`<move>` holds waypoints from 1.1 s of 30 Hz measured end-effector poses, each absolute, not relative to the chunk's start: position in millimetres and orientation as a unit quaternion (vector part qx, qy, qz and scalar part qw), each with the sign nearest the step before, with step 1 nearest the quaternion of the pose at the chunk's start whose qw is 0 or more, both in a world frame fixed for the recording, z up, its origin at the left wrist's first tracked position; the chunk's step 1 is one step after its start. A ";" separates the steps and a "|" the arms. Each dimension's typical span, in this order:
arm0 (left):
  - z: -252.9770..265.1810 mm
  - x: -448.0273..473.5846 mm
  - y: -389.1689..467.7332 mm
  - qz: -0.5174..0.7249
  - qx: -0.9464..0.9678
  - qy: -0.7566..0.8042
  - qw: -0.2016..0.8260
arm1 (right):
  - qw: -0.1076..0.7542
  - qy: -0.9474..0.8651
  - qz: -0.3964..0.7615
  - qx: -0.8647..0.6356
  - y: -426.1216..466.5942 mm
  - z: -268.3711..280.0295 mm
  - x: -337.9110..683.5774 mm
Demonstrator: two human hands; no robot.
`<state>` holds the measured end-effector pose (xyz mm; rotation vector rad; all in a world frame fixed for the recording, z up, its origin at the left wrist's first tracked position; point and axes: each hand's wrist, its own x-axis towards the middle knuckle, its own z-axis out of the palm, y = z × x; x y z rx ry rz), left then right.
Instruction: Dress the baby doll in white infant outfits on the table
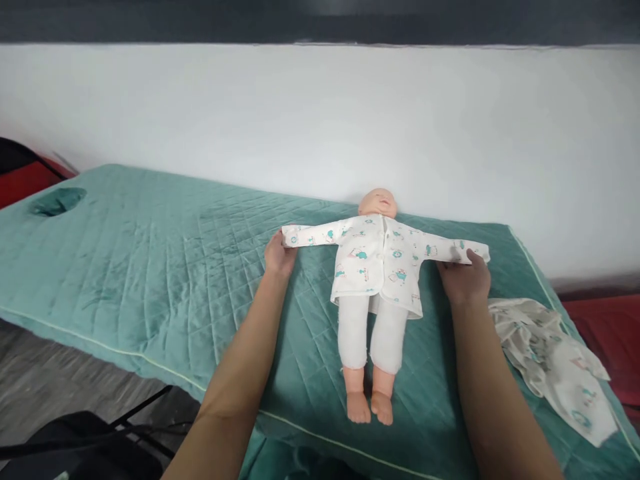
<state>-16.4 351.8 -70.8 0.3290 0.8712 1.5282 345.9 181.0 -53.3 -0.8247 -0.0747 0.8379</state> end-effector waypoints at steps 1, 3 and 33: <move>-71.7 -19.5 354.6 0.674 0.148 0.385 0.612 | 0.837 -0.040 0.376 -0.396 180.4 -53.7 349.1; -72.7 -24.4 358.6 0.687 0.150 0.397 0.590 | 0.846 -0.041 0.322 -0.422 179.5 -55.4 355.7; -59.0 32.3 179.4 0.461 0.779 0.334 0.264 | 0.497 -0.554 0.011 -0.667 95.1 -62.5 220.7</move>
